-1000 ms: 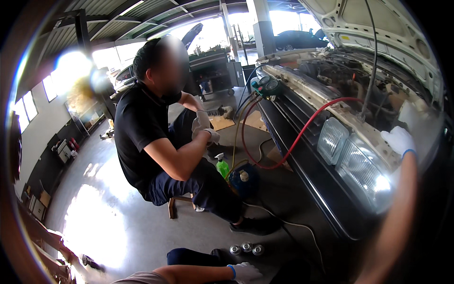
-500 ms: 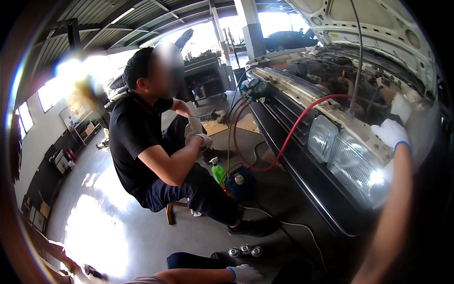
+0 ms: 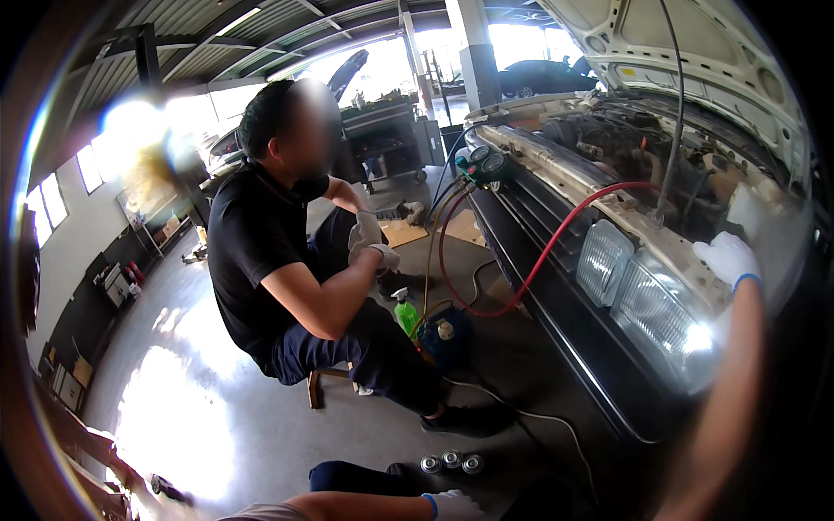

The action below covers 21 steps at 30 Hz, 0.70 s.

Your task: The person sets cans onto the ground, rests a gloved hand on the front bumper of the car, and waits while another person works on the vehicle's air conditioning system.

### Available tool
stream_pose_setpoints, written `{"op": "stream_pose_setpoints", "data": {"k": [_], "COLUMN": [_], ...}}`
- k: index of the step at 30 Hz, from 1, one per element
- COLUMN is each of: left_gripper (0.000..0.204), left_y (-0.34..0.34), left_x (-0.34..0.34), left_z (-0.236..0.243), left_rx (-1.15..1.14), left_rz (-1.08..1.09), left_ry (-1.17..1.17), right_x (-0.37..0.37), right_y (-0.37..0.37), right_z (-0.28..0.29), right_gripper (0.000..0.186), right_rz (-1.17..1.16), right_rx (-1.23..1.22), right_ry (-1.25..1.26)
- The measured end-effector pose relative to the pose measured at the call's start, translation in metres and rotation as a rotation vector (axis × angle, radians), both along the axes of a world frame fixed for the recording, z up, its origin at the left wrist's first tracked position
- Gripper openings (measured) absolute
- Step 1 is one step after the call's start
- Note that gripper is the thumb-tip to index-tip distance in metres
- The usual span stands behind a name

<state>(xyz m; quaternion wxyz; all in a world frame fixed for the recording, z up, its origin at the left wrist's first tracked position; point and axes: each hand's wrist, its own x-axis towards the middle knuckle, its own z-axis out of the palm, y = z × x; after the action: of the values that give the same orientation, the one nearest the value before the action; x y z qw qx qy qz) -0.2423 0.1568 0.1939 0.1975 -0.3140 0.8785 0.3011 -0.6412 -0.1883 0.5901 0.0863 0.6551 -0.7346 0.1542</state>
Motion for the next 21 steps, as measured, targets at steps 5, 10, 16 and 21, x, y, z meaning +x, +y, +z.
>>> {"op": "stream_pose_setpoints", "data": {"k": [5, 10, 16, 21], "left_gripper": [0.067, 0.060, 0.049, 0.051], "left_y": [0.003, 0.007, 0.005, 0.002], "left_x": [0.002, 0.004, 0.003, 0.006], "left_z": [-0.005, -0.009, 0.010, -0.009], "left_rx": [-0.019, -0.028, -0.015, -0.028], "left_rz": [-0.012, 0.005, 0.051, 0.010], "left_ry": [-0.015, 0.014, 0.033, 0.013], "right_x": [-0.002, 0.000, 0.001, -0.006], "right_y": [0.001, 0.000, 0.002, -0.005], "right_z": [-0.002, -0.002, 0.000, -0.004], "right_gripper": [0.063, 0.062, 0.063, 0.066], "right_rz": [-0.007, -0.001, -0.012, 0.021], "right_rx": [-0.064, -0.044, 0.003, -0.069], "right_ry": [-0.001, -0.002, -0.027, 0.011]}}
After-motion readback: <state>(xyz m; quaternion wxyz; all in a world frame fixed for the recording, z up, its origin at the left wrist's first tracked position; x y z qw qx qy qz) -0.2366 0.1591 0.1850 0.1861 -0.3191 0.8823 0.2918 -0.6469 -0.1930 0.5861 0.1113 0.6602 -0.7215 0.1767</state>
